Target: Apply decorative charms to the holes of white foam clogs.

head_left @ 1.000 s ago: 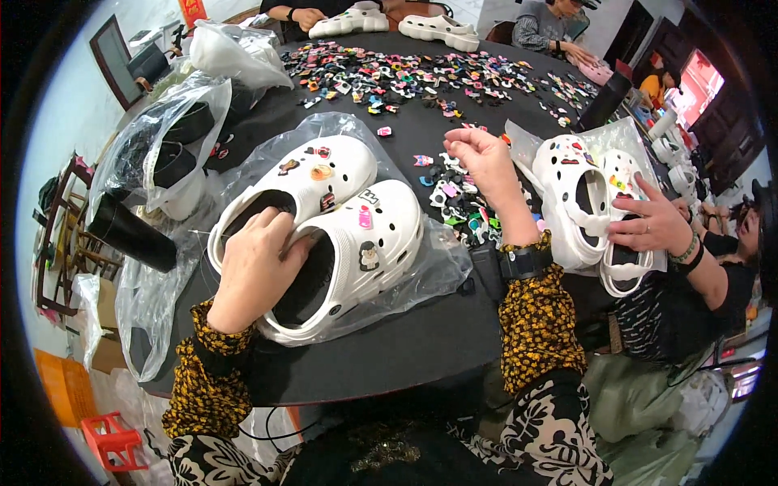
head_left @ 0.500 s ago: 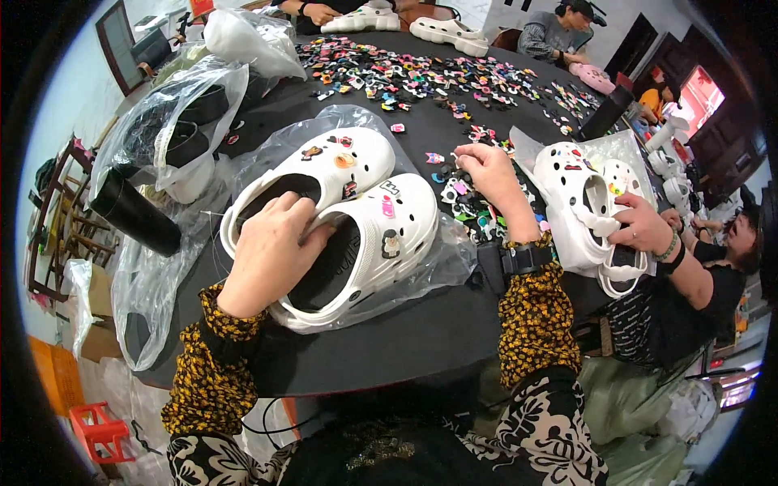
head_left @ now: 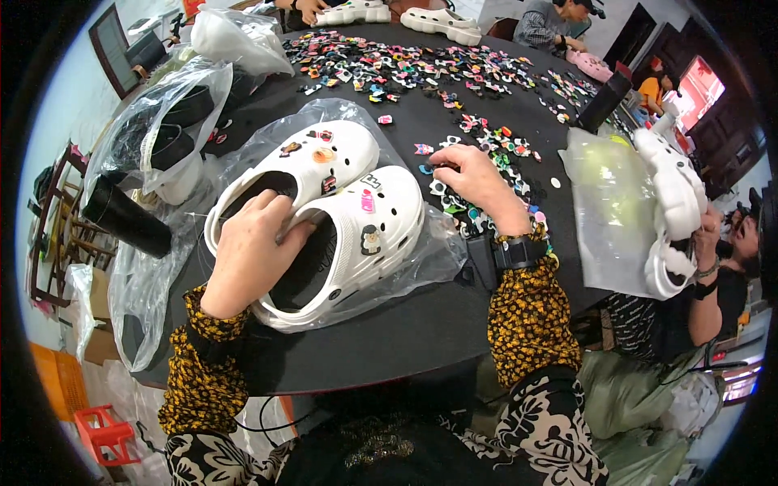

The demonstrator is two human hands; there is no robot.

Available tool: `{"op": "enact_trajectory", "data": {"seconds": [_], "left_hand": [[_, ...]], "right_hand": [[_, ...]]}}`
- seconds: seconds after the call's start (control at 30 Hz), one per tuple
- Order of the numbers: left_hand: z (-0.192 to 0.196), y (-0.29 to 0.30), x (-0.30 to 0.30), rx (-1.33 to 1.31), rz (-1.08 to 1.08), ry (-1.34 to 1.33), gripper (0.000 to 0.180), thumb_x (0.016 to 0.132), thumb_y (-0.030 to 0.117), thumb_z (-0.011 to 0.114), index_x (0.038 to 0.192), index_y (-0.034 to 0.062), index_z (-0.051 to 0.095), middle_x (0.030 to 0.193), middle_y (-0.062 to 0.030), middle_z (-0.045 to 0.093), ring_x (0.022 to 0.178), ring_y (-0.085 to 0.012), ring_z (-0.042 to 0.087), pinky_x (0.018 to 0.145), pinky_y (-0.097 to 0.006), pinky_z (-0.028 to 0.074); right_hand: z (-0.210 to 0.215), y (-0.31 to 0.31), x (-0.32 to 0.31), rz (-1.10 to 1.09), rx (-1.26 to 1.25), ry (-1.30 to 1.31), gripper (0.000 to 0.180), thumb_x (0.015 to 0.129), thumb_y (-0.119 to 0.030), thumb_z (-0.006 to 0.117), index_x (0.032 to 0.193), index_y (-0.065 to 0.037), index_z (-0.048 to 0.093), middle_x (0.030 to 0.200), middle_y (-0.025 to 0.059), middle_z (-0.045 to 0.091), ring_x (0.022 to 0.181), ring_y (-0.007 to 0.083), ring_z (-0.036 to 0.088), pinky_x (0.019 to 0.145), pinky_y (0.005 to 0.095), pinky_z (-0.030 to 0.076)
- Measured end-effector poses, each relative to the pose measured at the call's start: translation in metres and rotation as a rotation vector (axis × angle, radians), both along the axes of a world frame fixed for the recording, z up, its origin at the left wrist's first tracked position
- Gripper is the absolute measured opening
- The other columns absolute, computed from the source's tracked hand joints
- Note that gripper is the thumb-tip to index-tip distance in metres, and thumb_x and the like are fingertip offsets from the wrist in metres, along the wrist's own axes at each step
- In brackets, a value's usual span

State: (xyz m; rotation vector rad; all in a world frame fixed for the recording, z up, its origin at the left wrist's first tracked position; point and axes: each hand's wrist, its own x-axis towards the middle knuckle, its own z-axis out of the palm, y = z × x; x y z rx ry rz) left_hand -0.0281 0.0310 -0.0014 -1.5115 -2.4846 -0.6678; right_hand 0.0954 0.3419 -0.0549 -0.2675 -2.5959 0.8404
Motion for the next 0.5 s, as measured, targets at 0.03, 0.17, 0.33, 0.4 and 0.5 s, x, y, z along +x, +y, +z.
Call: {"op": "enact_trajectory", "data": {"seconds": [0.03, 0.17, 0.33, 0.4, 0.5], "left_hand": [[-0.001, 0.001, 0.000, 0.001, 0.002, -0.006, 0.023, 0.077, 0.019, 0.069, 0.078, 0.0006, 0.056, 0.080, -0.0135, 0.055, 0.077, -0.0339, 0.058, 0.066, -0.042, 0.047], [-0.001, -0.005, -0.002, -0.009, 0.013, -0.002, 0.023, 0.077, 0.019, 0.069, 0.078, 0.0007, 0.056, 0.080, -0.0134, 0.055, 0.077, -0.0339, 0.058, 0.066, -0.042, 0.047], [-0.003, 0.000, -0.002, 0.027, -0.011, 0.017, 0.022, 0.078, 0.019, 0.069, 0.080, 0.0008, 0.057, 0.080, -0.0133, 0.055, 0.078, -0.0338, 0.059, 0.066, -0.042, 0.047], [-0.005, 0.001, -0.002, 0.050, -0.027, 0.014, 0.024, 0.078, 0.018, 0.069, 0.078, -0.0006, 0.054, 0.078, -0.0147, 0.053, 0.074, -0.0347, 0.056, 0.064, -0.041, 0.044], [-0.005, 0.000, -0.003, 0.075, -0.039, 0.017, 0.028, 0.077, 0.016, 0.070, 0.076, -0.0020, 0.049, 0.076, -0.0159, 0.049, 0.069, -0.0353, 0.053, 0.061, -0.041, 0.042]], "right_hand": [[-0.004, 0.003, -0.001, -0.003, -0.002, -0.001, 0.025, 0.077, -0.011, 0.063, 0.098, 0.002, 0.066, 0.092, 0.0127, 0.066, 0.083, 0.0224, 0.064, 0.076, 0.0321, 0.050], [0.003, -0.014, -0.001, -0.005, 0.181, -0.128, 0.036, 0.073, -0.021, 0.068, 0.106, -0.007, 0.066, 0.113, 0.0135, 0.062, 0.108, 0.0295, 0.056, 0.093, 0.0375, 0.043], [-0.009, -0.007, 0.008, -0.049, 0.336, -0.075, 0.033, 0.074, -0.020, 0.067, 0.104, -0.008, 0.066, 0.112, 0.0127, 0.062, 0.108, 0.0303, 0.055, 0.094, 0.0378, 0.043], [-0.007, 0.003, 0.006, -0.037, 0.251, -0.086, 0.030, 0.074, -0.018, 0.066, 0.102, -0.006, 0.066, 0.106, 0.0133, 0.063, 0.102, 0.0301, 0.058, 0.089, 0.0369, 0.045], [-0.006, 0.011, 0.006, -0.048, 0.161, -0.068, 0.025, 0.075, -0.014, 0.064, 0.097, -0.003, 0.065, 0.098, 0.0146, 0.064, 0.092, 0.0295, 0.061, 0.081, 0.0360, 0.048]]}}
